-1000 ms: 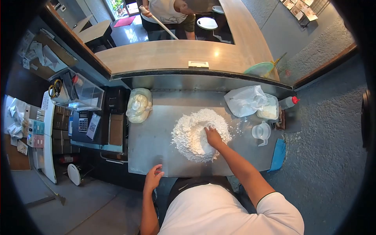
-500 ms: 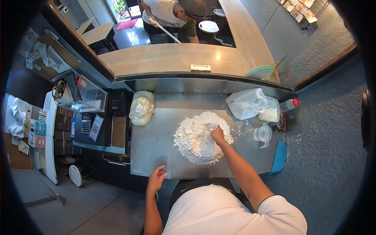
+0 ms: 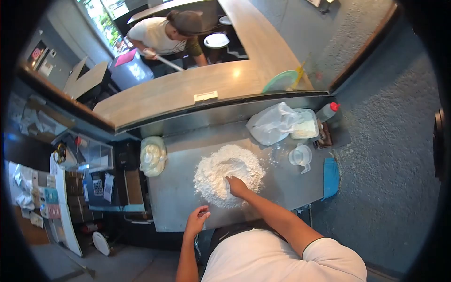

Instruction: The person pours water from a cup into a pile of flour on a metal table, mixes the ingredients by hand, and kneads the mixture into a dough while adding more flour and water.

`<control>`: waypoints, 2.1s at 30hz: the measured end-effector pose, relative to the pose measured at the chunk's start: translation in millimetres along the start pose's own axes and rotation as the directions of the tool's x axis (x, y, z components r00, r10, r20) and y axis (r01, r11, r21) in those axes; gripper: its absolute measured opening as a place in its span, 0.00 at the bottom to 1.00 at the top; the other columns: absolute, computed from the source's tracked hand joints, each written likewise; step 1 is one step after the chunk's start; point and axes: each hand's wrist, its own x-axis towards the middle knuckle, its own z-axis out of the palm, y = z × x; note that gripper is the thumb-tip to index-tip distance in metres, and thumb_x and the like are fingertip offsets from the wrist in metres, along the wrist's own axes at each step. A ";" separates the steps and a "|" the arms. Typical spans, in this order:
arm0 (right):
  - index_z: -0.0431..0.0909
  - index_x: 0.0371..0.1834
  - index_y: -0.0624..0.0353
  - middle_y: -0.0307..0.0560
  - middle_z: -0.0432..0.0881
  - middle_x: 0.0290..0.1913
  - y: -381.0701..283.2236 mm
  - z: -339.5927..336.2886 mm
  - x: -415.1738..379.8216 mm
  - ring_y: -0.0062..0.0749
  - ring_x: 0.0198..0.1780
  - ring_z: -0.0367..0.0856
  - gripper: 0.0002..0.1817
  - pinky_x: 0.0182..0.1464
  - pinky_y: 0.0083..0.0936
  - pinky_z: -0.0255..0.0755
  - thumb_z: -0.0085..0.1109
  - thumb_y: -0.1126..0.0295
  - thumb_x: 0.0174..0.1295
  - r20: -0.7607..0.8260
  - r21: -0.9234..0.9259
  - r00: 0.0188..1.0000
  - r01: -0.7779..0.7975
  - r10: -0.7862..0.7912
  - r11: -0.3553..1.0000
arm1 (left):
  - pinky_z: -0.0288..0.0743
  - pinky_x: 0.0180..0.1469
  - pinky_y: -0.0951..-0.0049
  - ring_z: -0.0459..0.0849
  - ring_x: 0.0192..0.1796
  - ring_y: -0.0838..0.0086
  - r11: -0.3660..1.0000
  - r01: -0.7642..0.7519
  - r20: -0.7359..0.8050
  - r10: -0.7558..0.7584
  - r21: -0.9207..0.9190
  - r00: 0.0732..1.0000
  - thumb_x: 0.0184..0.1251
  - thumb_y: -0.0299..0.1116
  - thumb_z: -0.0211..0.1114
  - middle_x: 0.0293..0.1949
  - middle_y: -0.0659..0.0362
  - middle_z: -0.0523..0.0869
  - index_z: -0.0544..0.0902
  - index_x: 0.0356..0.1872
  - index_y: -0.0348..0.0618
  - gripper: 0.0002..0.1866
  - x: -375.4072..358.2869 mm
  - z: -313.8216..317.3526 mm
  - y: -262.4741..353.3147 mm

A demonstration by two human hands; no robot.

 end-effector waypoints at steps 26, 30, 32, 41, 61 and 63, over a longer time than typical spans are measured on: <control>0.79 0.61 0.58 0.68 0.80 0.53 124.0 -129.4 -93.6 0.63 0.59 0.78 0.21 0.63 0.50 0.73 0.50 0.73 0.66 0.076 -0.138 0.997 0.015 -0.004 0.990 | 0.76 0.53 0.53 0.85 0.51 0.47 0.932 -0.341 -0.235 0.361 0.123 0.902 0.68 0.27 0.52 0.43 0.40 0.87 0.83 0.46 0.36 0.13 427.8 386.8 308.5; 0.78 0.60 0.61 0.68 0.80 0.52 109.8 -109.0 -74.0 0.63 0.53 0.81 0.19 0.55 0.51 0.78 0.49 0.75 0.67 -0.110 -0.110 0.979 0.160 -0.172 0.981 | 0.74 0.57 0.58 0.83 0.52 0.51 0.720 -0.692 0.011 0.694 -0.057 0.720 0.66 0.24 0.47 0.47 0.43 0.85 0.80 0.51 0.36 0.17 410.1 387.2 328.3; 0.77 0.61 0.61 0.68 0.80 0.52 90.0 -110.4 -66.2 0.62 0.53 0.82 0.20 0.55 0.50 0.78 0.49 0.76 0.66 -0.095 -0.124 0.978 0.173 -0.185 0.977 | 0.74 0.57 0.57 0.83 0.52 0.49 0.720 -0.693 0.114 0.692 -0.037 0.713 0.66 0.24 0.49 0.48 0.43 0.85 0.80 0.51 0.37 0.17 410.1 368.9 347.9; 0.77 0.55 0.66 0.66 0.83 0.50 71.4 -100.7 -36.6 0.59 0.50 0.83 0.19 0.55 0.48 0.78 0.51 0.79 0.59 -0.173 -0.093 0.960 0.205 -0.218 0.974 | 0.79 0.54 0.49 0.85 0.51 0.46 0.312 -0.610 0.363 0.579 0.728 0.730 0.63 0.26 0.58 0.46 0.41 0.87 0.87 0.41 0.41 0.11 389.9 327.1 379.9; 0.81 0.42 0.61 0.60 0.80 0.45 199.6 -154.0 -208.0 0.60 0.52 0.78 0.12 0.54 0.52 0.70 0.58 0.80 0.54 -0.268 -0.012 0.905 -0.345 0.329 0.939 | 0.64 0.73 0.56 0.73 0.71 0.50 0.793 -0.590 0.441 0.479 0.153 0.759 0.55 0.48 0.78 0.68 0.43 0.75 0.70 0.71 0.37 0.45 219.0 413.0 63.7; 0.81 0.41 0.61 0.60 0.80 0.42 224.8 -151.4 -227.0 0.60 0.49 0.78 0.10 0.54 0.50 0.71 0.58 0.79 0.54 -0.363 0.018 0.869 -0.353 0.335 0.935 | 0.62 0.74 0.56 0.70 0.73 0.49 0.752 -0.635 0.452 0.511 0.176 0.731 0.55 0.52 0.77 0.71 0.42 0.72 0.67 0.73 0.36 0.48 208.2 431.7 80.7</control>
